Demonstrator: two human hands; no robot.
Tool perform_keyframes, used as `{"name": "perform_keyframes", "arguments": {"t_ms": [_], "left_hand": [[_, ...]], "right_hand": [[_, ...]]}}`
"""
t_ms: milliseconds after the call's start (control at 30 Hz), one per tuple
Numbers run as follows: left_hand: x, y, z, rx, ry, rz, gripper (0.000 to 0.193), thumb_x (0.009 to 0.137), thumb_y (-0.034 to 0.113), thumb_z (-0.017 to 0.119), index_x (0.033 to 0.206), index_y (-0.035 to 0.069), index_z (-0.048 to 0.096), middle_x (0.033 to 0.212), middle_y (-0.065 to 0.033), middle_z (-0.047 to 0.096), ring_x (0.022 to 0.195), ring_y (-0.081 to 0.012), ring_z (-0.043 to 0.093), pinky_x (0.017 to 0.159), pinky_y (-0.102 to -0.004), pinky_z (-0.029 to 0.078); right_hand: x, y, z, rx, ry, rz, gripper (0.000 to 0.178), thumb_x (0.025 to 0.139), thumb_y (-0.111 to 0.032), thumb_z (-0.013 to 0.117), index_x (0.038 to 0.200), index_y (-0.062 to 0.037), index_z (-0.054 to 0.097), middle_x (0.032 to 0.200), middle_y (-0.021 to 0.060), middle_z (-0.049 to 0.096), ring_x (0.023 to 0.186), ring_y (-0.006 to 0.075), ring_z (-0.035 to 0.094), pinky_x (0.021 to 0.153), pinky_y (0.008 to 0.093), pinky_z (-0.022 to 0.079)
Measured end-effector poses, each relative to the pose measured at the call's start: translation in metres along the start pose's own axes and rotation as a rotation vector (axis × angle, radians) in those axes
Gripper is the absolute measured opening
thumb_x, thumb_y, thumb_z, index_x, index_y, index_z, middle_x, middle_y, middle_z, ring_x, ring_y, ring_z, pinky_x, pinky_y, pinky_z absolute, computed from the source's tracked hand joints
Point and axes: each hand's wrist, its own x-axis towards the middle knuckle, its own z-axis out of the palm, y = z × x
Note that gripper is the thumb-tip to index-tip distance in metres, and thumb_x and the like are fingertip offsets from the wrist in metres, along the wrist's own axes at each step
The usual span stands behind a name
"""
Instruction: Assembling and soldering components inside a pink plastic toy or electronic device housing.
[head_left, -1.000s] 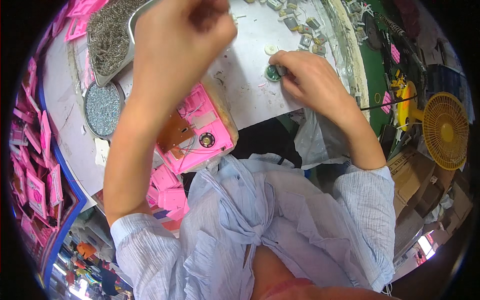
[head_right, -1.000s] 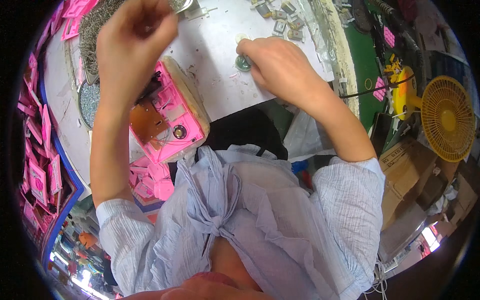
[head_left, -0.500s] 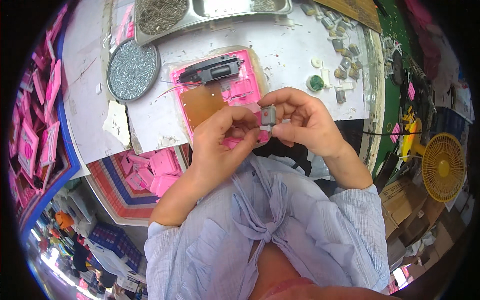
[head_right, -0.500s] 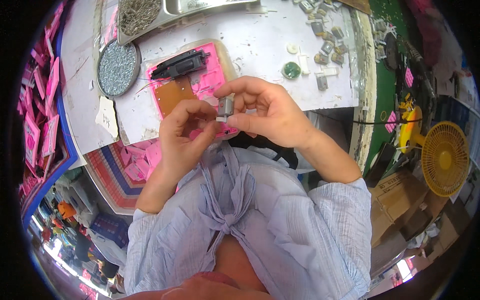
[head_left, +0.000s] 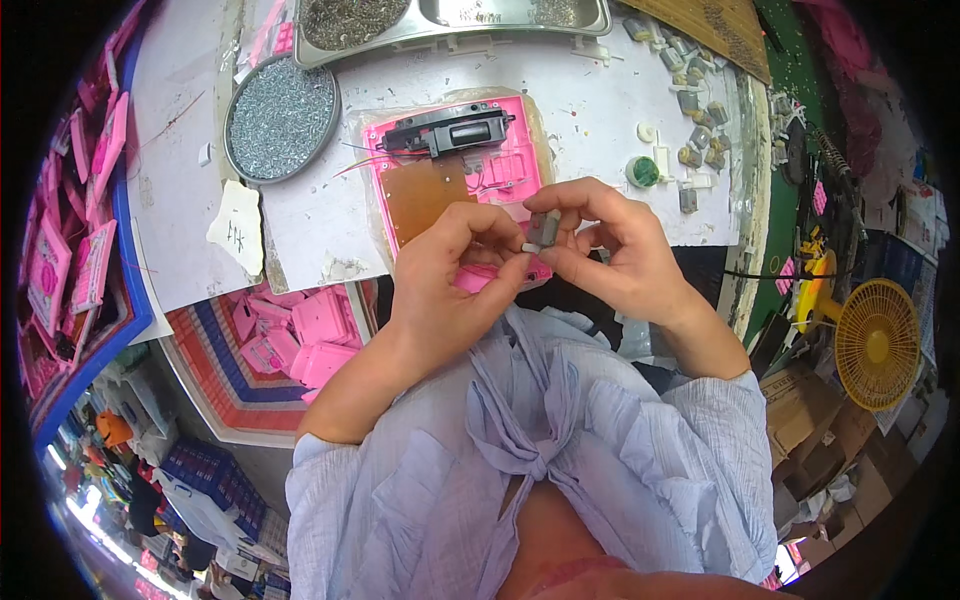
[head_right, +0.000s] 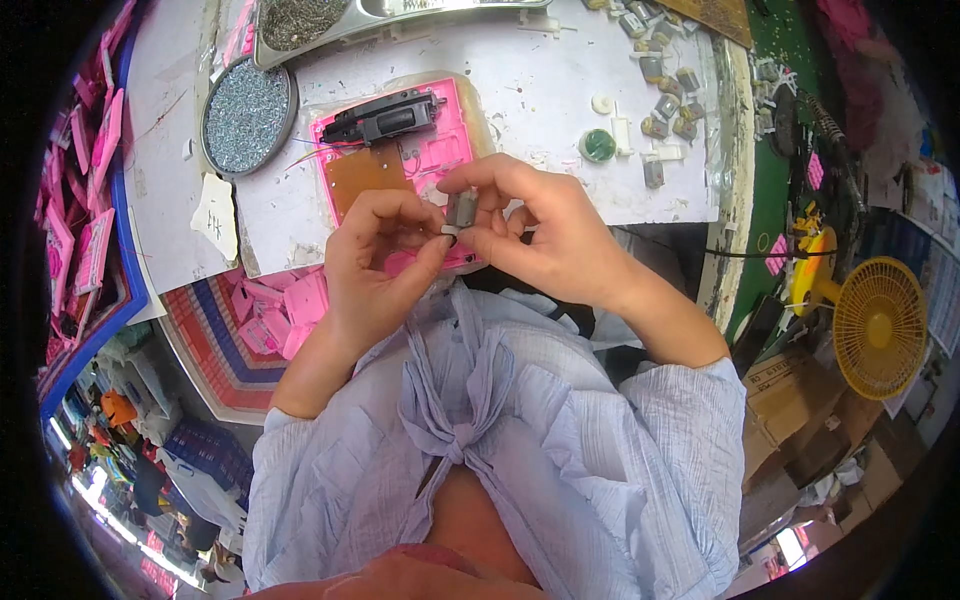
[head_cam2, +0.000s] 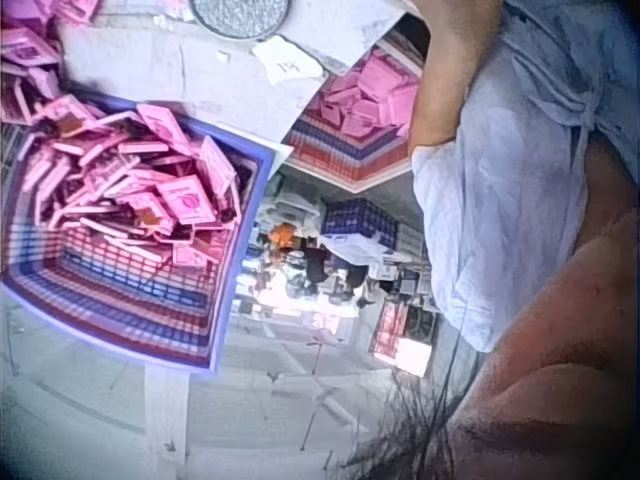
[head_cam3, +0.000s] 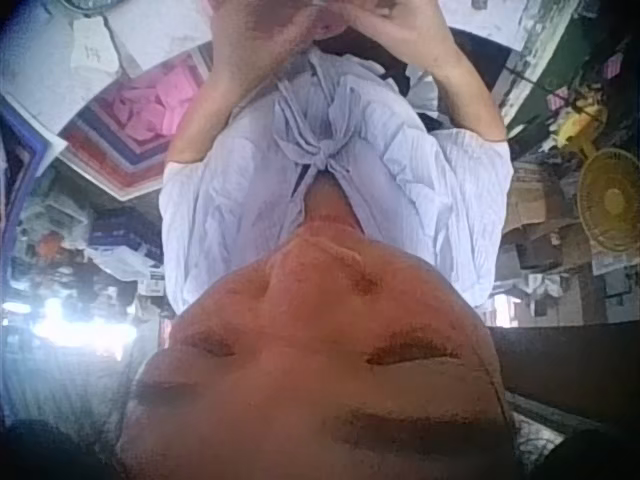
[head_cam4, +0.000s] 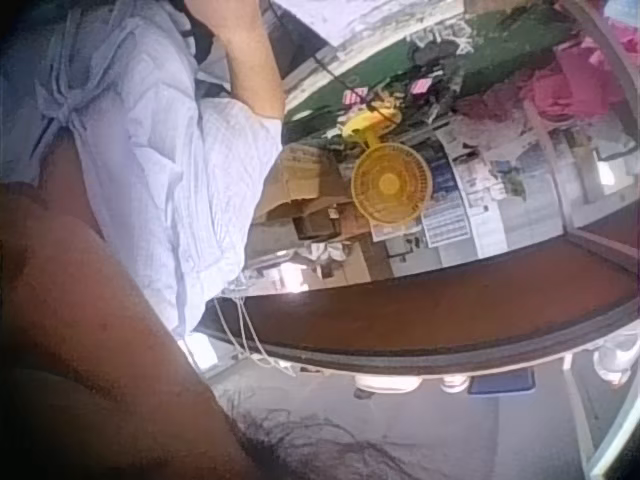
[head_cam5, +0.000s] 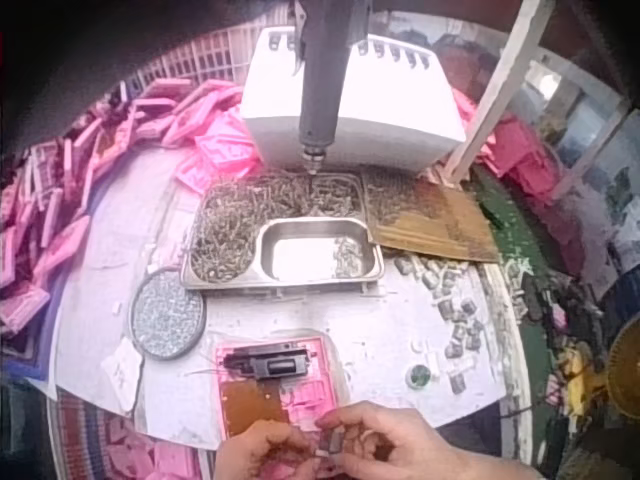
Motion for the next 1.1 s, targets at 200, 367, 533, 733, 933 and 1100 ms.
{"name": "perform_keyframes", "arguments": {"t_ms": [200,367,533,733,933,1100], "left_hand": [[0.005,-0.003,-0.005,0.39,0.034,0.434,0.028,0.08,-0.007,0.075,0.104,0.002,0.063,0.092,-0.0118,0.069,0.082,-0.0267,0.072,0.071,-0.0345,0.058],[0.006,0.002,-0.011,0.364,0.04,0.474,0.029,0.078,-0.009,0.075,0.103,0.0,0.063,0.094,-0.0133,0.07,0.082,-0.0292,0.071,0.072,-0.035,0.057],[0.006,0.0,-0.015,0.237,-0.007,0.354,0.027,0.078,-0.011,0.074,0.101,-0.001,0.062,0.095,-0.0149,0.069,0.084,-0.0308,0.07,0.073,-0.0349,0.057],[0.008,-0.001,-0.019,0.388,-0.032,0.429,0.027,0.079,-0.01,0.075,0.1,-0.001,0.062,0.1,-0.0158,0.067,0.088,-0.0282,0.067,0.073,-0.0354,0.057],[0.007,-0.005,-0.015,0.34,0.058,0.436,0.023,0.078,-0.01,0.077,0.097,0.0,0.067,0.109,-0.016,0.062,0.089,-0.0235,0.066,0.073,-0.0319,0.057],[0.015,-0.004,-0.015,0.222,0.035,0.301,0.027,0.074,-0.004,0.083,0.096,0.001,0.069,0.112,-0.0156,0.059,0.087,-0.0214,0.063,0.072,-0.0317,0.056]], "right_hand": [[0.006,-0.008,-0.003,-0.276,0.085,-0.206,0.046,0.082,-0.005,0.079,0.125,-0.0044,0.065,0.098,0.0101,0.07,0.077,0.0168,0.069,0.064,0.029,0.055],[0.008,-0.009,-0.013,-0.438,-0.002,-0.435,0.039,0.077,-0.004,0.08,0.114,-0.0063,0.068,0.098,0.0104,0.071,0.083,0.0271,0.07,0.07,0.0362,0.057],[0.009,-0.005,-0.007,-0.531,0.03,-0.597,0.038,0.074,-0.003,0.078,0.111,-0.0085,0.069,0.098,0.0093,0.07,0.085,0.0289,0.068,0.07,0.0373,0.057],[0.012,0.007,-0.002,-0.543,0.056,-0.682,0.037,0.073,-0.003,0.075,0.11,-0.0099,0.07,0.098,0.0084,0.07,0.084,0.0273,0.067,0.067,0.0347,0.057],[0.009,0.019,-0.002,-0.525,0.107,-0.712,0.037,0.073,-0.002,0.075,0.11,-0.0086,0.07,0.098,0.009,0.07,0.083,0.0271,0.067,0.066,0.0344,0.057],[0.003,0.023,-0.011,-0.538,0.137,-0.691,0.04,0.072,0.001,0.075,0.111,-0.0067,0.069,0.1,0.0104,0.07,0.082,0.0285,0.068,0.067,0.0354,0.057]]}}
